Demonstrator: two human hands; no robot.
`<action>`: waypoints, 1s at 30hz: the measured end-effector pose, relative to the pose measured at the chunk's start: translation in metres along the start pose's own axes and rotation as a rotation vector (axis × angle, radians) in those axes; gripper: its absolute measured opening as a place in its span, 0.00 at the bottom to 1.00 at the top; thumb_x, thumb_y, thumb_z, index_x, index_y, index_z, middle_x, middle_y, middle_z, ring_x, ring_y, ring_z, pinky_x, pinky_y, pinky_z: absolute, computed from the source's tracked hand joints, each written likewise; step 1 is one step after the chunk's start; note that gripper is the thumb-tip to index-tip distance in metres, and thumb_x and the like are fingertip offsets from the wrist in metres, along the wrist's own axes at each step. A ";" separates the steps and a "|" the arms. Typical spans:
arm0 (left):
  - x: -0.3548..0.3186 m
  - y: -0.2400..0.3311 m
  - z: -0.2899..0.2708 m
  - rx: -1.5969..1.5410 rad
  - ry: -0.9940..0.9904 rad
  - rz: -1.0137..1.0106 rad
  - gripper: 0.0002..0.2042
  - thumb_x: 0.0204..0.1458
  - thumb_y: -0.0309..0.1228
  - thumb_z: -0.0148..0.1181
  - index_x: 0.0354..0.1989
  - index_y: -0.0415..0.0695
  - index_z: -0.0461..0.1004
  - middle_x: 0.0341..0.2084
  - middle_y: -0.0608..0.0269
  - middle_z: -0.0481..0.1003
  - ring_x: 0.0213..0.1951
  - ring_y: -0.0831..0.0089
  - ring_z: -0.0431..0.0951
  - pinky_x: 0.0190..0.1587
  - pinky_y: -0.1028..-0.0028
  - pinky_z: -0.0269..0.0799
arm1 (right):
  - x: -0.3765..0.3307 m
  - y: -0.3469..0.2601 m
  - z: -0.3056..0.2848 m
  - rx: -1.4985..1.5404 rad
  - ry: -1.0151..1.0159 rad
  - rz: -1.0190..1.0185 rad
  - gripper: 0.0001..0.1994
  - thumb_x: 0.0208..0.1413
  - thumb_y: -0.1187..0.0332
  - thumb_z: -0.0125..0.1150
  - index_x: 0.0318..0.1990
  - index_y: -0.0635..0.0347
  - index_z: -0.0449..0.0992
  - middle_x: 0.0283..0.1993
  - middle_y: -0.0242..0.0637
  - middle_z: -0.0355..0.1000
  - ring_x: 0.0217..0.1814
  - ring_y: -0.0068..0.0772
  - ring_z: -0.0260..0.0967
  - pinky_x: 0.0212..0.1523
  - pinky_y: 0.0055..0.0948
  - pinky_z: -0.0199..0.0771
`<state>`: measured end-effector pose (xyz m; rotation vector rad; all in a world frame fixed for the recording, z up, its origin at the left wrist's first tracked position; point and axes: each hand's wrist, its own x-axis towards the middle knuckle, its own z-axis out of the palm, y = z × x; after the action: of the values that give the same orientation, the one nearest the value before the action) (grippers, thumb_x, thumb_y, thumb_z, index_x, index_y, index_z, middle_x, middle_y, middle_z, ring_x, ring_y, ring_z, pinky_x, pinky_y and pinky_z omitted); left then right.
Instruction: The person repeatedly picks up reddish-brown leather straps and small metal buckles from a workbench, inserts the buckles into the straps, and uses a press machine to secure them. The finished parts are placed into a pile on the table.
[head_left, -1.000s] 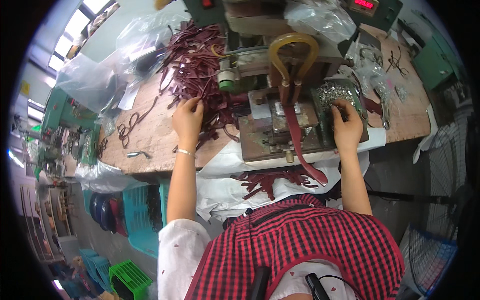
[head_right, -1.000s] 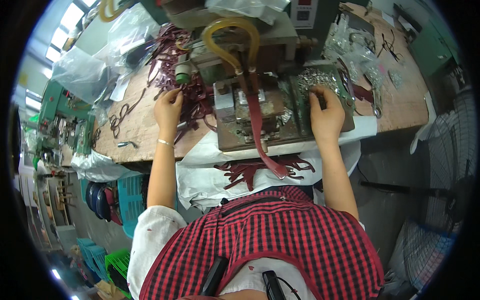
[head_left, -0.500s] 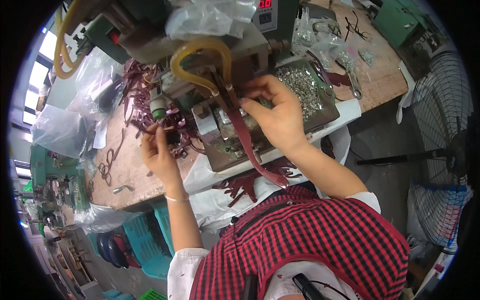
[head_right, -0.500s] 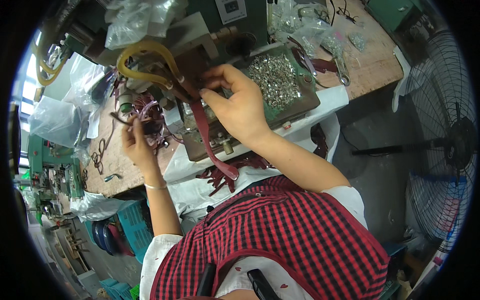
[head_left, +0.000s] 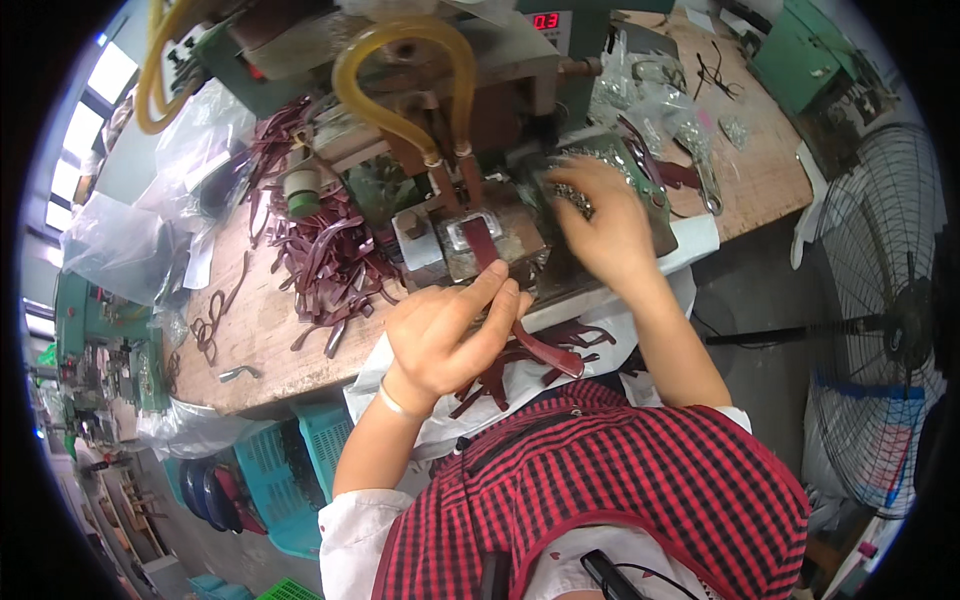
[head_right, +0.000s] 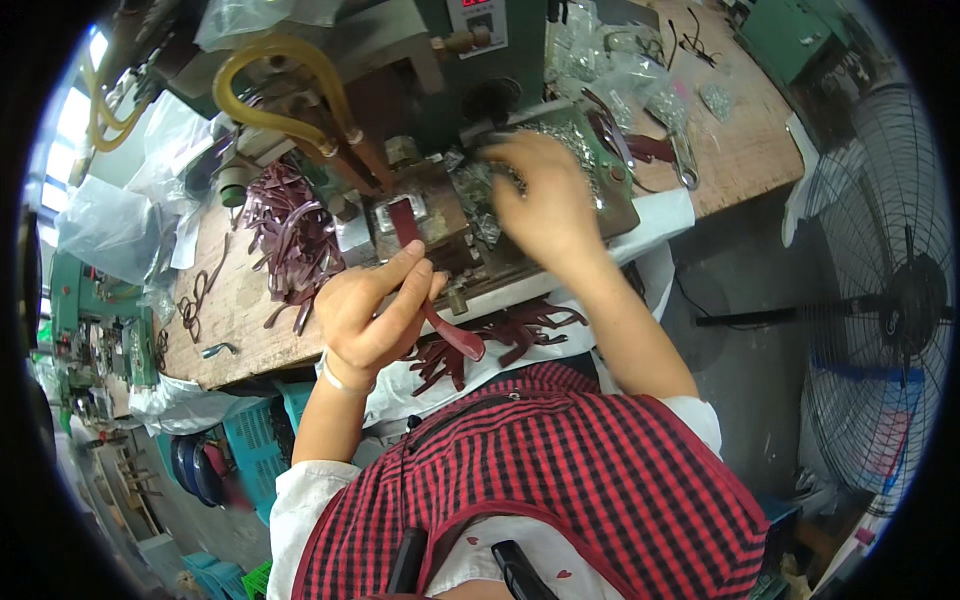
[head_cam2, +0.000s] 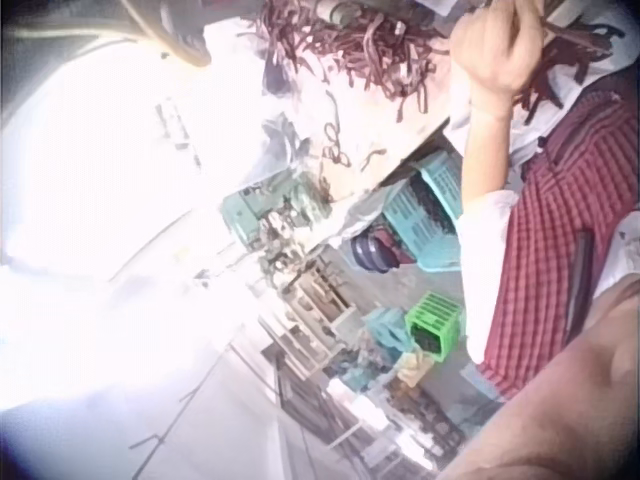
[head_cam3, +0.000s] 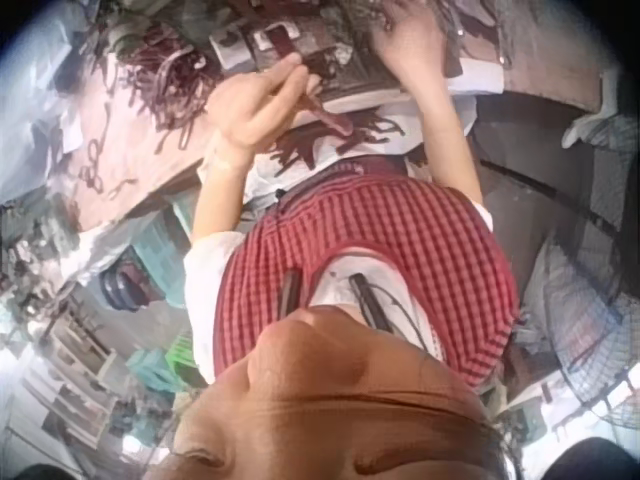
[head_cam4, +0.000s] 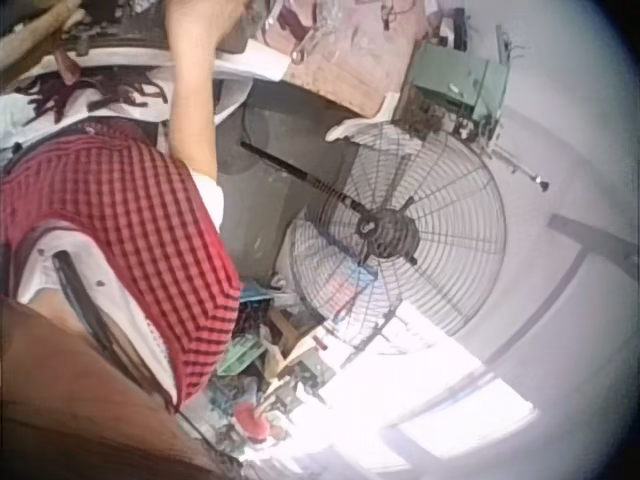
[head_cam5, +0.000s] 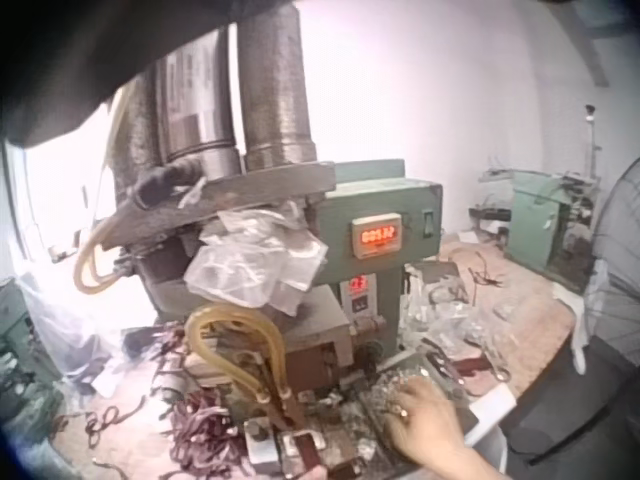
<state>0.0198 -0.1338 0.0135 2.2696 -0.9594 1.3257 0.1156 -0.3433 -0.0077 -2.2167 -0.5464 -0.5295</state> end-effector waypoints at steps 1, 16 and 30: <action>0.001 -0.004 0.003 -0.016 -0.005 0.020 0.13 0.43 0.27 0.78 0.38 0.45 0.82 0.38 0.58 0.83 0.23 0.75 0.77 0.22 0.77 0.69 | -0.014 0.035 0.007 -0.282 0.031 0.067 0.14 0.51 0.69 0.68 0.46 0.56 0.84 0.59 0.52 0.75 0.68 0.56 0.66 0.69 0.48 0.64; -0.010 0.015 -0.025 -0.169 -0.029 -0.254 0.12 0.42 0.21 0.72 0.37 0.42 0.82 0.38 0.55 0.84 0.29 0.66 0.84 0.27 0.71 0.76 | 0.006 0.072 0.044 -0.496 0.015 -0.142 0.09 0.49 0.74 0.65 0.39 0.58 0.79 0.43 0.45 0.74 0.51 0.52 0.72 0.45 0.50 0.74; -0.358 -0.392 -0.209 0.780 -0.501 -1.337 0.25 0.54 0.30 0.54 0.62 0.36 0.73 0.55 0.35 0.76 0.56 0.47 0.78 0.59 0.59 0.72 | -0.013 0.050 0.022 -0.095 0.261 0.021 0.07 0.54 0.73 0.67 0.41 0.60 0.81 0.40 0.45 0.79 0.44 0.52 0.76 0.47 0.45 0.74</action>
<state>0.0419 0.4050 -0.1724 2.7991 1.1307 0.4822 0.1360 -0.3598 -0.0575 -2.1945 -0.3664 -0.8338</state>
